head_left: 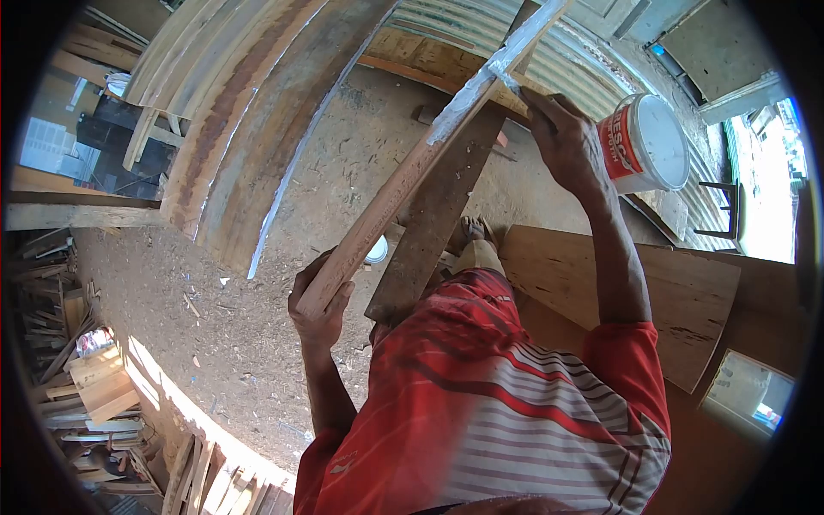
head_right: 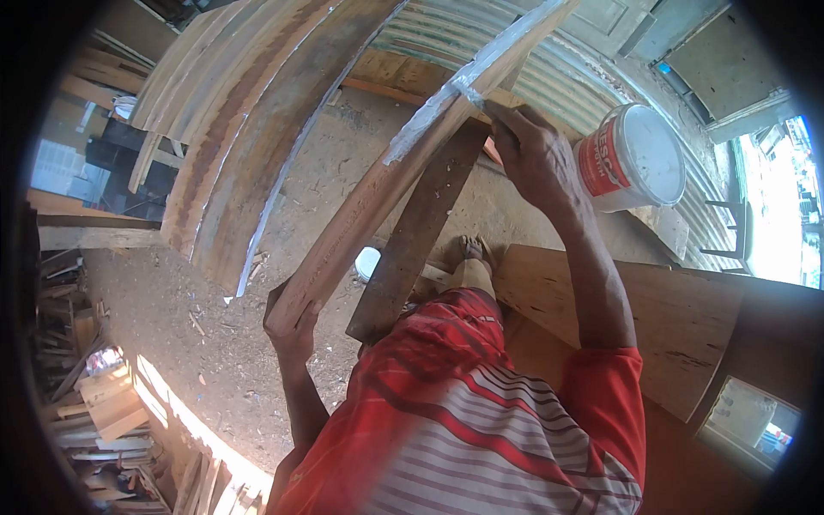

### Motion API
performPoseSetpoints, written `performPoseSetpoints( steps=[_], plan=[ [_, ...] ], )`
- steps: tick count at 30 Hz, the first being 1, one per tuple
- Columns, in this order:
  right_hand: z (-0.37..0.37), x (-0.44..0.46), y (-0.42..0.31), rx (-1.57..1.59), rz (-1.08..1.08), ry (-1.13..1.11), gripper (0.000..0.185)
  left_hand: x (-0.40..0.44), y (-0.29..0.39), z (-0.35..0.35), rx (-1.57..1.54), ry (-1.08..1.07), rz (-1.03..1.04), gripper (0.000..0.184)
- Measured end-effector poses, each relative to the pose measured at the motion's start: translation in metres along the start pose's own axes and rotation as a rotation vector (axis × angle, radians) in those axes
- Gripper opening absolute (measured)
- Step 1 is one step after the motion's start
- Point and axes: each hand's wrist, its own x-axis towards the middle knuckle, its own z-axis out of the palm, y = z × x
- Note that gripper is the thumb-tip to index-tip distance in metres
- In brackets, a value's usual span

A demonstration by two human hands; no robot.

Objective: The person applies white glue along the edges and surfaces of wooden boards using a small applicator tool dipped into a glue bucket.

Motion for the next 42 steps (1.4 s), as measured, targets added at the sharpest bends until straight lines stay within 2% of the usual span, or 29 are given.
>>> performPoseSetpoints(
  steps=[3,4,8,12,19,20,24,28,32,35,36,39,42],
  plan=[
    [0.000,-0.016,-0.011,0.140,-0.058,-0.077,0.032,0.000,0.001,0.000,0.028,-0.007,0.000,0.053],
    [0.004,-0.020,-0.011,0.161,-0.108,-0.036,0.032,0.000,-0.001,0.000,0.026,-0.007,0.006,0.053],
    [-0.004,-0.005,-0.001,0.096,0.045,-0.003,0.032,0.000,0.003,0.000,0.027,-0.001,-0.010,0.052],
    [0.003,0.004,0.022,0.045,0.055,0.019,0.033,0.002,0.002,0.000,0.023,-0.002,0.013,0.052],
    [0.004,-0.022,-0.005,0.166,-0.092,-0.042,0.036,-0.001,-0.003,0.000,0.046,0.010,-0.012,0.053],
    [0.000,-0.016,-0.005,0.221,-0.020,-0.031,0.035,-0.002,-0.004,-0.001,0.052,0.014,-0.023,0.054],
    [0.001,0.014,0.030,0.057,0.044,0.039,0.032,-0.001,-0.006,-0.005,0.114,-0.003,-0.001,0.054],
    [0.001,0.025,0.034,0.059,0.106,-0.018,0.032,0.001,0.002,-0.001,0.048,0.006,-0.010,0.053],
    [0.002,0.000,0.006,0.102,-0.088,-0.078,0.034,0.002,0.002,0.000,0.057,0.000,0.014,0.052],
    [0.004,-0.012,-0.010,0.188,-0.123,-0.117,0.034,0.002,-0.002,-0.001,0.046,-0.004,0.016,0.052],
    [0.001,-0.009,-0.011,0.184,-0.130,-0.115,0.033,0.001,-0.002,-0.001,0.041,0.003,-0.001,0.052],
    [-0.005,0.009,0.000,0.078,0.039,-0.085,0.032,0.001,-0.002,-0.002,0.036,0.009,-0.031,0.052],
    [0.003,0.017,0.011,0.070,-0.014,-0.044,0.031,0.004,0.002,-0.002,0.037,-0.002,-0.018,0.053]
  ],
)
